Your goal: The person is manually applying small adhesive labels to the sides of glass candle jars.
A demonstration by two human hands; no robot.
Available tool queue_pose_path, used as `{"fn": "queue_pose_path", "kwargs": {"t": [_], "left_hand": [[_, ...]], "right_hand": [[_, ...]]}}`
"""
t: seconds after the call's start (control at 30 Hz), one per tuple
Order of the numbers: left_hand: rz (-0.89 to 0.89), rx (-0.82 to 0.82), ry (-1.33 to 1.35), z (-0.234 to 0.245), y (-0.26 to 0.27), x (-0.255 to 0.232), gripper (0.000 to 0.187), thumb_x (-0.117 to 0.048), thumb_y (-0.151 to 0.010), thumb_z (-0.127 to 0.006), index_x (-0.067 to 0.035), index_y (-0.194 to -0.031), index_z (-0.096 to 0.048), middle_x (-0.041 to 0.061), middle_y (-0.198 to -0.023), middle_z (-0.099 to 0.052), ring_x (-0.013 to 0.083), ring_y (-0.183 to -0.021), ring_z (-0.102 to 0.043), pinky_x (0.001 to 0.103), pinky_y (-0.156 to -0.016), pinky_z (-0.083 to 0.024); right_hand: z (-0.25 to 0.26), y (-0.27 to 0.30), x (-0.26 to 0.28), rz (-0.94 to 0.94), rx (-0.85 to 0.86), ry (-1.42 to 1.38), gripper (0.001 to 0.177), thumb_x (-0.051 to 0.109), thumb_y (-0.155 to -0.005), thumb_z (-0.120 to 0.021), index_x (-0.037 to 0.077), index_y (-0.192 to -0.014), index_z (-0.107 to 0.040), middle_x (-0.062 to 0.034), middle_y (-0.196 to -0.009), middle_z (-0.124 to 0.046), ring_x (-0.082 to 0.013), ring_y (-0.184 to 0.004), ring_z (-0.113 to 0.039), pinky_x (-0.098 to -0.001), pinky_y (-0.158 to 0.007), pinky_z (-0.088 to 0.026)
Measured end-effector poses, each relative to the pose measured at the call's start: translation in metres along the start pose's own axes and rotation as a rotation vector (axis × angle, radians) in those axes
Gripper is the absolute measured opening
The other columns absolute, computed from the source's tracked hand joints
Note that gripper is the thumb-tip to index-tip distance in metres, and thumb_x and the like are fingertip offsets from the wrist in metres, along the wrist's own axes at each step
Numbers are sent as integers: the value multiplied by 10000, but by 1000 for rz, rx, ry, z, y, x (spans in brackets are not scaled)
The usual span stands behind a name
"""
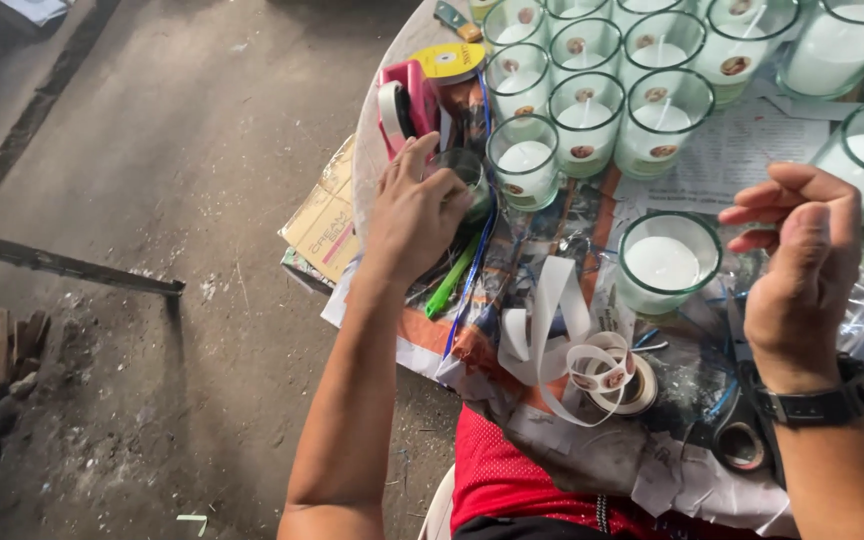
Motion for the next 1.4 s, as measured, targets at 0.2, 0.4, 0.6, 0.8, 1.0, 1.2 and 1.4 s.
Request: {"fn": "queue_pose_path", "kwargs": {"t": [0.2, 0.4, 0.6, 0.8, 1.0, 1.2, 1.4], "left_hand": [[-34, -250, 245, 17, 3, 10, 133, -190, -775, -625, -60, -779, -594, 77, -909, -508, 188, -773, -528, 263, -651, -497], [50, -359, 330, 20, -3, 24, 148, -181, -808, -592, -42, -817, -641, 18, -710, -535, 117, -595, -485, 240, -515, -416], [137, -275, 330, 6, -9, 41, 257, -120, -806, -578, -67, -1056, -549, 62, -818, -638, 139, -689, -598, 236, -584, -530], [126, -362, 338, 19, -2, 27, 30, -103, -804, -574, -103, -806, -604, -22, -669, -602, 75, -582, -521, 227, -514, -414], [196, -347, 582, 17, 3, 15, 39, -122, -838, -555, -98, -832, -585, -28, -625, -485, 47, -526, -367, 189, -443, -308], [59, -29, 1455, -28, 12, -78, 47, -61, -844, -485, -41, -877, -459, 109, -699, -579, 122, -631, -551, 193, -535, -442], [72, 105, 1481, -59, 12, -134, 62, -95, -824, -514, -49, -810, -474, 63, -668, -568, 86, -589, -521, 189, -529, -434]], "right_hand": [[-1, 0, 2, 7, 21, 1, 535, 439, -973, -271, -52, -1171, -351, -171, -989, -481, -231, -848, -524, -272, -645, -398], [-1, -1, 4, 5, 22, 13, 557, 452, -963, -267, -59, -1164, -361, -167, -980, -489, -232, -836, -528, -274, -635, -406], [2, -2, 2, -7, -2, 2, 553, 454, -952, -278, -54, -1148, -375, -159, -972, -490, -225, -821, -534, -266, -635, -405], [-2, -2, 4, -10, 32, 15, 527, 412, -957, -273, -67, -1154, -371, -161, -978, -492, -222, -830, -528, -271, -639, -402], [-3, -1, 4, -21, 39, 18, 494, 392, -939, -314, -55, -1138, -376, -145, -977, -486, -204, -829, -523, -259, -644, -399], [-14, 4, 39, 286, 177, 185, 260, 230, -873, -463, -7, -980, -479, -159, -984, -471, -227, -875, -470, -287, -708, -395], [-13, 7, 47, 344, 177, 254, 104, 136, -861, -480, 36, -871, -508, -155, -1001, -477, -271, -970, -481, -394, -890, -385]]}}
Point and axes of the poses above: each hand's wrist, its own y-axis away from the middle knuckle, its own z-axis out of the back of the hand, x = y × z, the point moved 7 cm from there along -y, towards the middle knuckle
